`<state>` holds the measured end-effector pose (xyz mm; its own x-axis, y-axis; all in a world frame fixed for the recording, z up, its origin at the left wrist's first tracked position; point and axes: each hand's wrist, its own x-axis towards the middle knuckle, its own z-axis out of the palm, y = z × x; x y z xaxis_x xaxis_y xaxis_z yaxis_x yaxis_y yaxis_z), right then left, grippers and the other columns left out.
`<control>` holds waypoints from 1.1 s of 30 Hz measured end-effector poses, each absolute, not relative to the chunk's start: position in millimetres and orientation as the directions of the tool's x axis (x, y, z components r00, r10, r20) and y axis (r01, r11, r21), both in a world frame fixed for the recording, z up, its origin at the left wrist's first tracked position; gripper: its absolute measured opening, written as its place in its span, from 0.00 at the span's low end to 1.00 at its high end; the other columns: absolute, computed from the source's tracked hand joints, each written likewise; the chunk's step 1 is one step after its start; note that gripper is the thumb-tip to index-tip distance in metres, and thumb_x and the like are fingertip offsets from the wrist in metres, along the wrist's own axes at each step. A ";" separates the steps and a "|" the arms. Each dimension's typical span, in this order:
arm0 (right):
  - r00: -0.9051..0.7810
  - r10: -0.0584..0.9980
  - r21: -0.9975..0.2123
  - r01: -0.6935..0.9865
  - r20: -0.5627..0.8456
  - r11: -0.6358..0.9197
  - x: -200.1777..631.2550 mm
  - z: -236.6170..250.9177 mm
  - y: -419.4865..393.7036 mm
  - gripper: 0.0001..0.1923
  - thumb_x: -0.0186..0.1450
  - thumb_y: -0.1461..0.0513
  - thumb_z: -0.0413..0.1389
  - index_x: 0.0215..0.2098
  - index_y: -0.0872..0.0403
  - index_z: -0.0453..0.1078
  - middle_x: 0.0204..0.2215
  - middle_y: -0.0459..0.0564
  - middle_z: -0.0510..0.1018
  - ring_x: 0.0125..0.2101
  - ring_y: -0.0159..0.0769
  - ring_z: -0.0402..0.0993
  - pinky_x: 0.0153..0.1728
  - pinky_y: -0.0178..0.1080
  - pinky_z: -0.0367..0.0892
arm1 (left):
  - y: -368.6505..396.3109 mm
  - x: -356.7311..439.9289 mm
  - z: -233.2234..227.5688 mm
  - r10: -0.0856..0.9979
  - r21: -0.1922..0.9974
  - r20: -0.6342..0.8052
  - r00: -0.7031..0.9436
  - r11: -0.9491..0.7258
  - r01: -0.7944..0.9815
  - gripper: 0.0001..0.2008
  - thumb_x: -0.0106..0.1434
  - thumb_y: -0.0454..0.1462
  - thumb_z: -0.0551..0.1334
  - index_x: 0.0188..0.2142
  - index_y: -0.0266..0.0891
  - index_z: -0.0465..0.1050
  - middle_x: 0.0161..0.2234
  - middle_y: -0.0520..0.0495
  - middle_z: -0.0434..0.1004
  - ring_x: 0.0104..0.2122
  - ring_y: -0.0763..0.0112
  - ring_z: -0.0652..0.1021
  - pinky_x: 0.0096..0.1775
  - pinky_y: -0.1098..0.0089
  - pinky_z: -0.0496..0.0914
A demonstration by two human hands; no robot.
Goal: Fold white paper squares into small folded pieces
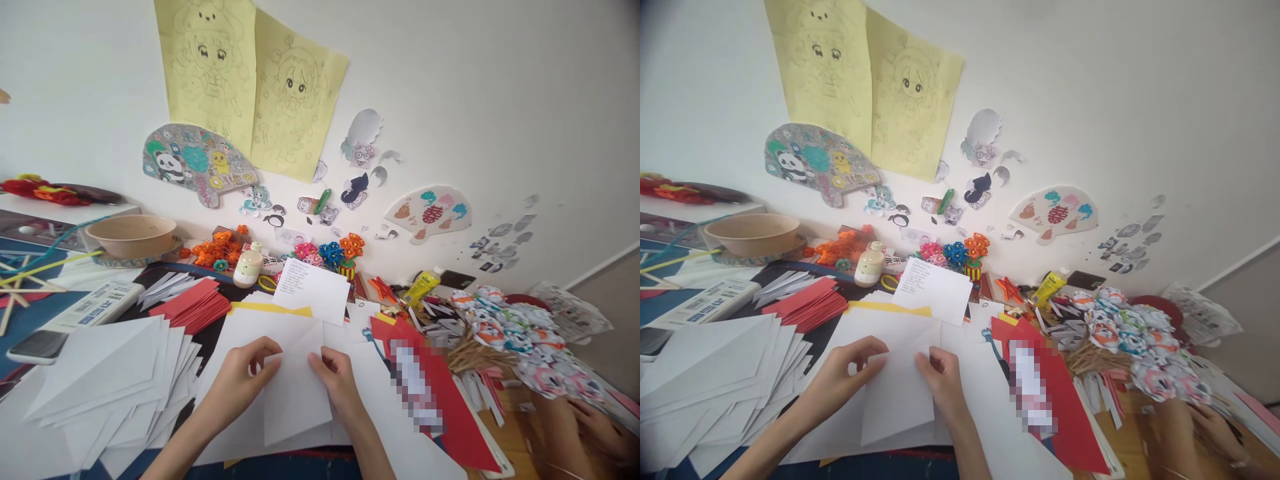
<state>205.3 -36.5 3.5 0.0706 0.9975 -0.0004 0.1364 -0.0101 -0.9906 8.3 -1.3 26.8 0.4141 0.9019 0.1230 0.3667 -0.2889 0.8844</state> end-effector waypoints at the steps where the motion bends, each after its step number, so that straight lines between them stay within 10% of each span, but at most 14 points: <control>1: 0.043 0.999 -0.989 0.147 -0.005 -0.011 205.4 3.2 -37.0 0.23 0.58 0.47 0.55 0.18 0.55 0.56 0.17 0.41 0.54 0.20 0.27 0.49 0.19 0.32 0.46 | -2.2 8.9 27.2 0.899 0.878 0.134 0.418 -0.303 0.371 0.09 0.59 0.41 0.56 0.33 0.40 0.71 0.28 0.51 0.74 0.28 0.70 0.71 0.31 0.73 0.62; 8: -0.120 0.993 -0.964 0.260 0.020 0.051 194.1 -3.0 -36.3 0.25 0.60 0.53 0.55 0.17 0.53 0.46 0.18 0.40 0.46 0.21 0.26 0.43 0.20 0.33 0.40 | -8.4 12.9 22.7 0.900 0.851 0.091 0.427 -0.293 0.436 0.09 0.59 0.39 0.55 0.29 0.41 0.72 0.24 0.52 0.74 0.26 0.70 0.72 0.30 0.72 0.62; 21: -0.194 0.973 -0.946 0.273 0.123 0.174 185.2 11.8 -48.4 0.15 0.62 0.54 0.53 0.27 0.57 0.73 0.21 0.45 0.69 0.24 0.30 0.60 0.23 0.32 0.53 | -25.3 14.5 32.3 0.840 0.817 0.177 0.512 -0.415 0.400 0.07 0.54 0.33 0.53 0.25 0.40 0.68 0.23 0.53 0.70 0.25 0.73 0.69 0.28 0.75 0.61; 33: 0.069 0.981 -0.967 0.194 0.179 0.163 219.2 15.0 -43.2 0.17 0.59 0.52 0.56 0.25 0.58 0.70 0.18 0.44 0.63 0.21 0.29 0.57 0.21 0.33 0.51 | -17.6 -5.4 50.1 0.819 0.849 0.186 0.543 -0.412 0.331 0.06 0.55 0.34 0.53 0.25 0.39 0.67 0.23 0.52 0.70 0.26 0.73 0.69 0.29 0.74 0.62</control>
<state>219.2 -43.2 15.0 0.0686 0.9814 0.1794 0.1939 0.1632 -0.9673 -5.4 -17.6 50.1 0.5428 0.8190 0.1860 0.3308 -0.4121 0.8489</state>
